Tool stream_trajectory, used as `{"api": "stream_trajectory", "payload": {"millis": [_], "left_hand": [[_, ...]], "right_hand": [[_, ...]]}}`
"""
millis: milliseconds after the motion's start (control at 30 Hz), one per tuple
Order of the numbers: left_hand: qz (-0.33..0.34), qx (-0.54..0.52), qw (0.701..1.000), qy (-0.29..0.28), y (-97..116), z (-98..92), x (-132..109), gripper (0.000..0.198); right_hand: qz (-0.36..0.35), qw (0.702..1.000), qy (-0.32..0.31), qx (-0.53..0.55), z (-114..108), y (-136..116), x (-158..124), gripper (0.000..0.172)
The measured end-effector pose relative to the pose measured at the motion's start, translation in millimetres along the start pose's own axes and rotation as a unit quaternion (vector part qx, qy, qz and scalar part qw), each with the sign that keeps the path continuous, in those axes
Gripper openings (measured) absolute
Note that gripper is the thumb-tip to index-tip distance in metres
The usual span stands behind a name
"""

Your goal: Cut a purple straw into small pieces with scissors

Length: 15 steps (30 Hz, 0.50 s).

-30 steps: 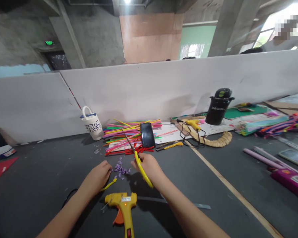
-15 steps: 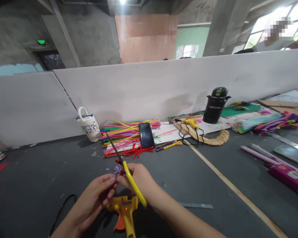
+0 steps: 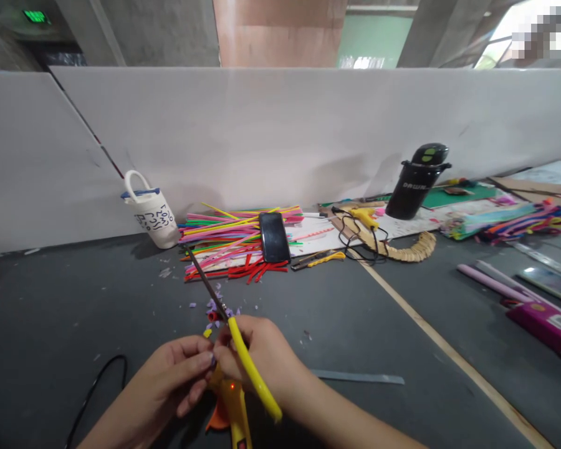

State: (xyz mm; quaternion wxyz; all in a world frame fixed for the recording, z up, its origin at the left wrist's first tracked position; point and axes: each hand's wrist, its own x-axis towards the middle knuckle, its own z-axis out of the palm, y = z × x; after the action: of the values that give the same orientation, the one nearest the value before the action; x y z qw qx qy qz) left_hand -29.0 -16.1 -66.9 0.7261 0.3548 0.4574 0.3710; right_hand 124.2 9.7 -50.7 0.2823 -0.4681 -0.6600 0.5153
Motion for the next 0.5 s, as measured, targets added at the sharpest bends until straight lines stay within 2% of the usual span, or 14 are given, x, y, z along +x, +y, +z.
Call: {"api": "stream_trajectory", "payload": {"millis": [233,400,500], "left_hand": [[0.033,0.139,0.985,0.095,8,7.9,-4,0.019],[0.061,0.153,0.977,0.137,9,14.4,-2,0.013],[0.072,0.152,0.976,0.137,7,13.6,-2,0.010]], "right_hand": [[-0.036,0.999,0.002,-0.011,0,2,0,0.011],[-0.064,0.997,0.018,-0.034,1,3,-2,0.008],[-0.067,0.996,0.024,-0.045,2,4,-3,0.007]]}}
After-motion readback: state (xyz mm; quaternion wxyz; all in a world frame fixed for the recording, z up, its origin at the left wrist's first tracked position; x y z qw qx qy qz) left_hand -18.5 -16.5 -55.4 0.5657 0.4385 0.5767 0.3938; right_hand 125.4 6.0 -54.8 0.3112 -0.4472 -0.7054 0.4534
